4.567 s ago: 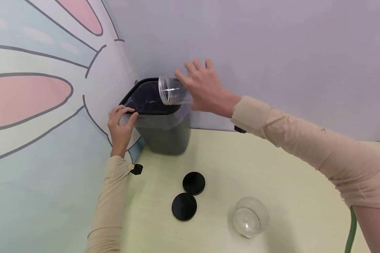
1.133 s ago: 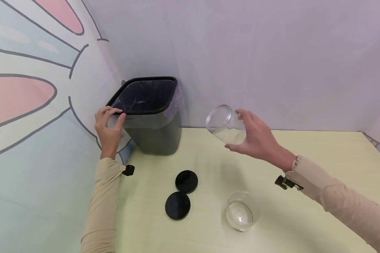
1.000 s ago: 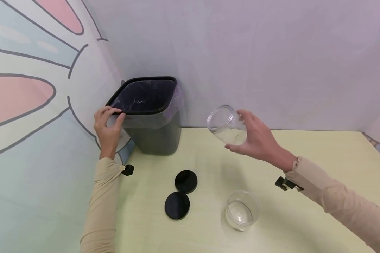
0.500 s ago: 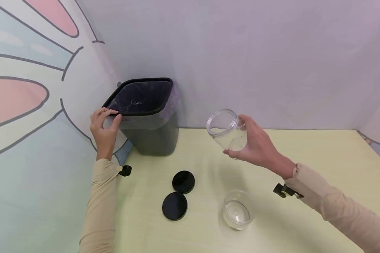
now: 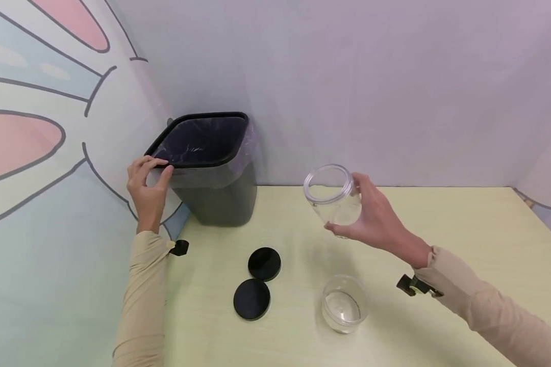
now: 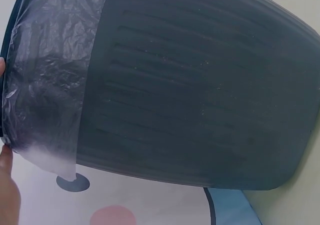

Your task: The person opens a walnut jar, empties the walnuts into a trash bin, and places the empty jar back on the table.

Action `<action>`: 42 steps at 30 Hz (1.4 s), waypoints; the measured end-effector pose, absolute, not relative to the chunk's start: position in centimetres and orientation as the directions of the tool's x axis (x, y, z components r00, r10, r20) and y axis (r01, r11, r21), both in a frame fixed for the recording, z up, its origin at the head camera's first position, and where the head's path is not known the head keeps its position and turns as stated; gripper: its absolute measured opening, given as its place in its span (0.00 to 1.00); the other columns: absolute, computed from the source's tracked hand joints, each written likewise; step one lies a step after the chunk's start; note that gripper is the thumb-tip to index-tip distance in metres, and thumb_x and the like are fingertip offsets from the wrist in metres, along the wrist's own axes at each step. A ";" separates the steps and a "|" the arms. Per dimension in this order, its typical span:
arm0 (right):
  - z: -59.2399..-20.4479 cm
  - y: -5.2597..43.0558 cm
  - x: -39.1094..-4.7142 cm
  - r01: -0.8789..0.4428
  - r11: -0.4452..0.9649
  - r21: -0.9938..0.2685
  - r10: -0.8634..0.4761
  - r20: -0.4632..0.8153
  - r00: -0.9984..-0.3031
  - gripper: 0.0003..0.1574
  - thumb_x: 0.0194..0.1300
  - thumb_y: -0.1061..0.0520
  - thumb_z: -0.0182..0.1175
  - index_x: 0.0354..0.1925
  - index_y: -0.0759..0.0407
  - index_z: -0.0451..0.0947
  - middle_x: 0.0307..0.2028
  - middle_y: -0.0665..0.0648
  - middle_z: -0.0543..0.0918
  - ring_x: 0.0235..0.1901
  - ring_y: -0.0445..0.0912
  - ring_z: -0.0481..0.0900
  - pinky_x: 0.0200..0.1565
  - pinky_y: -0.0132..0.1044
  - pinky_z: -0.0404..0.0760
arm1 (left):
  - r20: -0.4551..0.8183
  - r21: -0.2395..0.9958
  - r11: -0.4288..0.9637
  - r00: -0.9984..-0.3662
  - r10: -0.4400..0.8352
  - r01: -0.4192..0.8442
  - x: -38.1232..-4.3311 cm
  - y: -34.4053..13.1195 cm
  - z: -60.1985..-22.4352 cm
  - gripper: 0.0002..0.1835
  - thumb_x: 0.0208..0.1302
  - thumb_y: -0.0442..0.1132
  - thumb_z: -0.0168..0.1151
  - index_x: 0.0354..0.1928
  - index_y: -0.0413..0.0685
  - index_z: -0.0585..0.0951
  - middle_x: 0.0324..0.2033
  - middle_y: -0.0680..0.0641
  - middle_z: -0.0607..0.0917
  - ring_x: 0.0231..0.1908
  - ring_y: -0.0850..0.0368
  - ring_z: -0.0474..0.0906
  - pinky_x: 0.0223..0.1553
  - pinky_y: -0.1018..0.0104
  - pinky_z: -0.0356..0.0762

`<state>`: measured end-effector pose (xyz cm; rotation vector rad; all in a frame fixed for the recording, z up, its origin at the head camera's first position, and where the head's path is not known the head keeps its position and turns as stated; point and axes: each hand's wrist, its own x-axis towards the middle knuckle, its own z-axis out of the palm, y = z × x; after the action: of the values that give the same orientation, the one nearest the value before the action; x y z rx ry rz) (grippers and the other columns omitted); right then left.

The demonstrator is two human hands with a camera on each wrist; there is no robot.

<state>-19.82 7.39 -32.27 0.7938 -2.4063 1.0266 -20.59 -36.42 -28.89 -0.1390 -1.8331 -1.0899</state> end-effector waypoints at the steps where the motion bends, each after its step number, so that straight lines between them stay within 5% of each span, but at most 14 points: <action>1: -32.3 7.4 -19.8 -0.637 0.563 -0.526 -0.338 0.557 -0.758 0.62 0.30 0.47 0.81 0.61 0.59 0.59 0.44 0.54 0.75 0.43 0.51 0.72 0.41 0.47 0.71 | 0.774 0.619 0.592 -0.531 -0.346 0.517 -20.6 -36.4 -28.9 0.10 0.57 0.33 0.67 0.38 0.32 0.83 0.45 0.39 0.77 0.52 0.59 0.66 0.55 0.66 0.61; 25: -34.9 8.4 -18.5 -0.621 0.473 -0.625 -0.294 0.553 -0.780 0.60 0.27 0.51 0.82 0.56 0.59 0.59 0.44 0.56 0.74 0.45 0.50 0.75 0.41 0.48 0.78 | 0.768 0.630 0.570 -0.529 -0.360 0.527 -20.5 -36.6 -28.9 0.11 0.57 0.33 0.67 0.39 0.31 0.83 0.45 0.40 0.77 0.51 0.59 0.66 0.54 0.63 0.64; 42: -36.9 8.9 -17.9 -0.564 0.494 -0.661 -0.270 0.500 -0.823 0.61 0.29 0.47 0.82 0.58 0.57 0.60 0.47 0.52 0.76 0.44 0.45 0.75 0.39 0.47 0.73 | 0.762 0.644 0.537 -0.526 -0.379 0.545 -20.8 -36.6 -29.1 0.10 0.56 0.30 0.67 0.38 0.30 0.82 0.45 0.39 0.77 0.52 0.58 0.66 0.54 0.66 0.65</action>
<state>-17.86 8.94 -36.89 0.6997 -2.4120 1.2480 -20.80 -36.64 -29.13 -0.1381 -1.7807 -1.1638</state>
